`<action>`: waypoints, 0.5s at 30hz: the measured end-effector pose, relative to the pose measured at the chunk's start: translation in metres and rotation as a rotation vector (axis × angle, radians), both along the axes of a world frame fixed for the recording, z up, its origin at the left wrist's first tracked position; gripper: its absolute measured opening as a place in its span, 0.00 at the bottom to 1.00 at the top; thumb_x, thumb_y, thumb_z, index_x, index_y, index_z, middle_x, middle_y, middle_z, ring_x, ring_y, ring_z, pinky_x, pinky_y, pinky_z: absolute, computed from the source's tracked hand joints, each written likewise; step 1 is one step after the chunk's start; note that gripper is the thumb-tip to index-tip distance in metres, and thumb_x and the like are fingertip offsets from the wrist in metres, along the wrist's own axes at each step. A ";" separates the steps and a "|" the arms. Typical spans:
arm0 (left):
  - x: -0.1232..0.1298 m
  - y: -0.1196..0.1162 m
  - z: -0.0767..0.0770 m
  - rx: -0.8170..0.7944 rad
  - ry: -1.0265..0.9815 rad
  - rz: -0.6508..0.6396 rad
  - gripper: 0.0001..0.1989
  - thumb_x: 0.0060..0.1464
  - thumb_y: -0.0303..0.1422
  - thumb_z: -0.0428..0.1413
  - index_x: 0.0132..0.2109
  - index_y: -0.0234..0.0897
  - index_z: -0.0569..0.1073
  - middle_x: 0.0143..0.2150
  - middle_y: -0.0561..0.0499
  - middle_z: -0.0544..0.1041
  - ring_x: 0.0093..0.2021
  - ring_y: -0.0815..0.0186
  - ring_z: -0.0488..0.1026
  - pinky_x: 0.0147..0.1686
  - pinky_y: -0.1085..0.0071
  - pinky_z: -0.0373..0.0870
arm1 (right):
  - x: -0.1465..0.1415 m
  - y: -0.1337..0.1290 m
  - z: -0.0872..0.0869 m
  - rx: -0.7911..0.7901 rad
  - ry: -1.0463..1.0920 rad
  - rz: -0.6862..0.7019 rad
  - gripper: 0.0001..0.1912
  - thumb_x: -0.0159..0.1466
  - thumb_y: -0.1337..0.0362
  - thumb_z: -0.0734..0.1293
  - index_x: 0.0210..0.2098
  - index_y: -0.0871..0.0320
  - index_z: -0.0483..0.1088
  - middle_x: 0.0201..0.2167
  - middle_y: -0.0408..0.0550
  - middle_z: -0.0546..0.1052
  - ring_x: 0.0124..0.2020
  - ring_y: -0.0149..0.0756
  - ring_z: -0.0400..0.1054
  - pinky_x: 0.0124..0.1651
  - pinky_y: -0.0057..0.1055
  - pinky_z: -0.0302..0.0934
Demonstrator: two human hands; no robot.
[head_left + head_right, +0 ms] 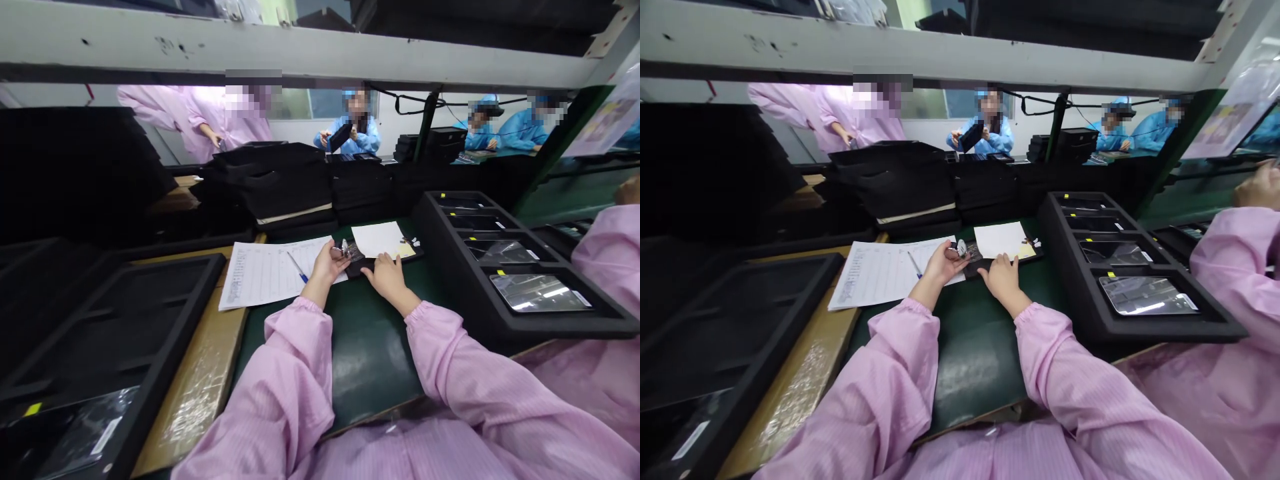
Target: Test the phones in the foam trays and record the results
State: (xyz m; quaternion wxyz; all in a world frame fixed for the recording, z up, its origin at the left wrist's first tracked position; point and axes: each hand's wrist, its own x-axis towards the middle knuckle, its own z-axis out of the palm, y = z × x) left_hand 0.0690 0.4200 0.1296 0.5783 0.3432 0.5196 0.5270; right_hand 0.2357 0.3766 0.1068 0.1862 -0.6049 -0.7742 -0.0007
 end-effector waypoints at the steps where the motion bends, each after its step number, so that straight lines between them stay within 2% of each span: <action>1: 0.000 0.001 0.001 0.020 0.024 0.010 0.19 0.65 0.46 0.51 0.45 0.33 0.73 0.40 0.48 0.76 0.38 0.66 0.75 0.40 0.63 0.76 | 0.003 0.002 0.000 0.002 0.011 -0.034 0.24 0.72 0.56 0.61 0.53 0.75 0.72 0.56 0.74 0.71 0.61 0.60 0.61 0.67 0.61 0.42; 4: 0.003 0.008 0.008 0.115 0.131 0.015 0.16 0.64 0.43 0.55 0.47 0.33 0.73 0.42 0.48 0.76 0.39 0.66 0.75 0.40 0.64 0.76 | 0.009 0.008 0.000 0.016 0.057 -0.107 0.24 0.73 0.57 0.60 0.56 0.73 0.70 0.60 0.74 0.67 0.62 0.59 0.61 0.67 0.60 0.42; 8: 0.012 0.026 0.015 0.217 0.336 -0.049 0.14 0.61 0.37 0.59 0.49 0.33 0.73 0.46 0.47 0.76 0.43 0.64 0.75 0.43 0.62 0.76 | 0.010 0.012 -0.003 0.023 0.130 -0.171 0.24 0.72 0.60 0.59 0.60 0.74 0.66 0.65 0.73 0.62 0.66 0.57 0.56 0.67 0.57 0.45; 12: 0.030 0.046 0.011 0.262 0.545 -0.141 0.15 0.61 0.36 0.59 0.52 0.33 0.72 0.49 0.45 0.75 0.46 0.61 0.74 0.46 0.58 0.75 | 0.009 0.014 -0.006 0.033 0.199 -0.216 0.24 0.72 0.64 0.57 0.61 0.74 0.64 0.65 0.73 0.63 0.67 0.55 0.56 0.67 0.54 0.48; 15: 0.040 0.057 0.008 0.299 0.694 -0.232 0.15 0.61 0.37 0.59 0.51 0.34 0.73 0.51 0.45 0.75 0.48 0.60 0.74 0.49 0.56 0.74 | 0.009 0.015 -0.006 0.051 0.237 -0.243 0.24 0.72 0.65 0.56 0.62 0.73 0.63 0.65 0.73 0.62 0.67 0.55 0.56 0.67 0.55 0.47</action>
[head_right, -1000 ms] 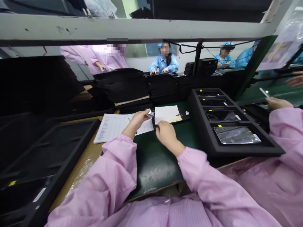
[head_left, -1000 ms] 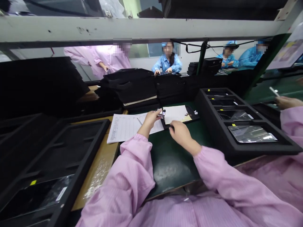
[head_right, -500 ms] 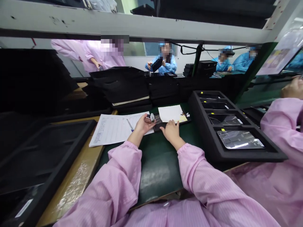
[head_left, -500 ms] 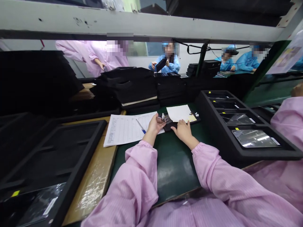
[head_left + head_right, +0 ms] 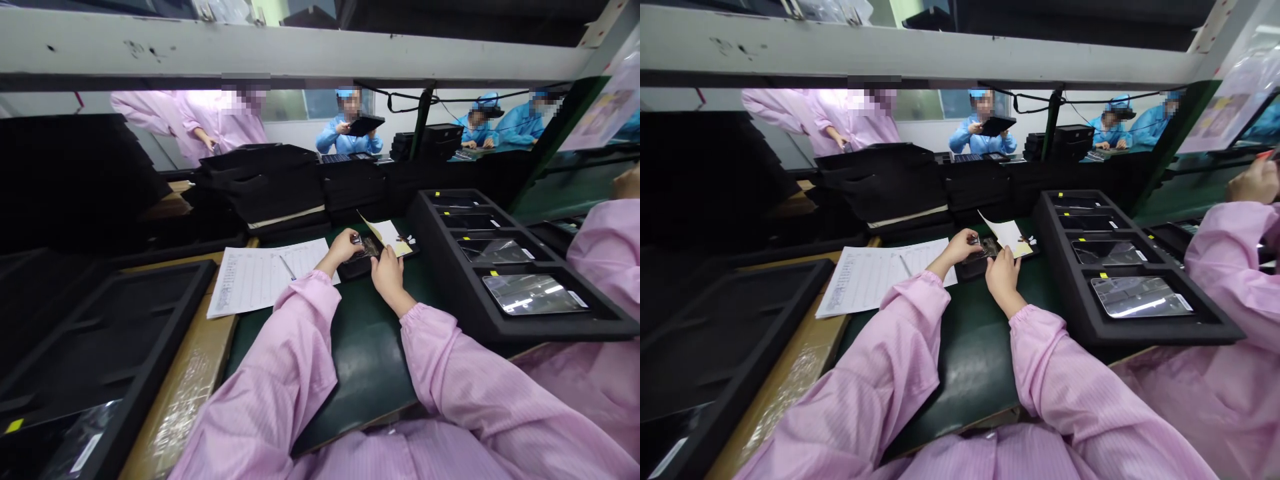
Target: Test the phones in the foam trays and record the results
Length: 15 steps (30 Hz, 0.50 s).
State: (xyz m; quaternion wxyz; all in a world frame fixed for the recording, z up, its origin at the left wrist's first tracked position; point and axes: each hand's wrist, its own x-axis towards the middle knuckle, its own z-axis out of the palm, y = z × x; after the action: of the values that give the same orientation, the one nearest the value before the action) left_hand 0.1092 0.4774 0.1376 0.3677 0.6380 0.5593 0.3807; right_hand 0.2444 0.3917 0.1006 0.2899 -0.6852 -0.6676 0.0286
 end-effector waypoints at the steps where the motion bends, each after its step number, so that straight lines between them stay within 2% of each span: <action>1: 0.002 0.003 0.000 0.006 0.044 -0.035 0.14 0.61 0.37 0.59 0.50 0.34 0.73 0.50 0.45 0.75 0.49 0.60 0.74 0.49 0.56 0.74 | 0.000 0.000 0.000 0.002 0.009 -0.006 0.24 0.71 0.66 0.56 0.63 0.73 0.62 0.65 0.73 0.61 0.67 0.55 0.56 0.67 0.56 0.46; 6: 0.003 0.004 0.000 0.044 0.183 -0.136 0.15 0.61 0.37 0.58 0.51 0.35 0.73 0.52 0.45 0.75 0.51 0.59 0.73 0.52 0.54 0.72 | -0.003 -0.002 0.000 0.000 0.035 0.003 0.23 0.70 0.67 0.57 0.60 0.74 0.64 0.65 0.72 0.63 0.67 0.54 0.56 0.69 0.57 0.43; 9: 0.003 -0.003 -0.003 0.071 0.217 -0.121 0.17 0.61 0.38 0.59 0.54 0.35 0.72 0.54 0.44 0.74 0.53 0.57 0.73 0.54 0.52 0.71 | -0.004 -0.003 0.000 0.012 0.048 0.024 0.22 0.70 0.68 0.57 0.59 0.73 0.66 0.65 0.71 0.63 0.67 0.54 0.55 0.69 0.57 0.41; 15: 0.003 -0.015 -0.008 0.092 0.207 -0.054 0.17 0.61 0.38 0.59 0.53 0.34 0.73 0.53 0.44 0.74 0.53 0.57 0.73 0.55 0.51 0.70 | -0.004 -0.004 0.002 0.086 0.092 0.087 0.24 0.69 0.69 0.55 0.62 0.73 0.64 0.67 0.68 0.61 0.69 0.51 0.53 0.70 0.52 0.44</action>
State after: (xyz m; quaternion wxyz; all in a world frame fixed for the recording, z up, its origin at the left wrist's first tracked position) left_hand 0.1119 0.4624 0.1295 0.2885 0.7047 0.5590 0.3281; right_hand 0.2403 0.3879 0.1028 0.3479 -0.6405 -0.6832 0.0441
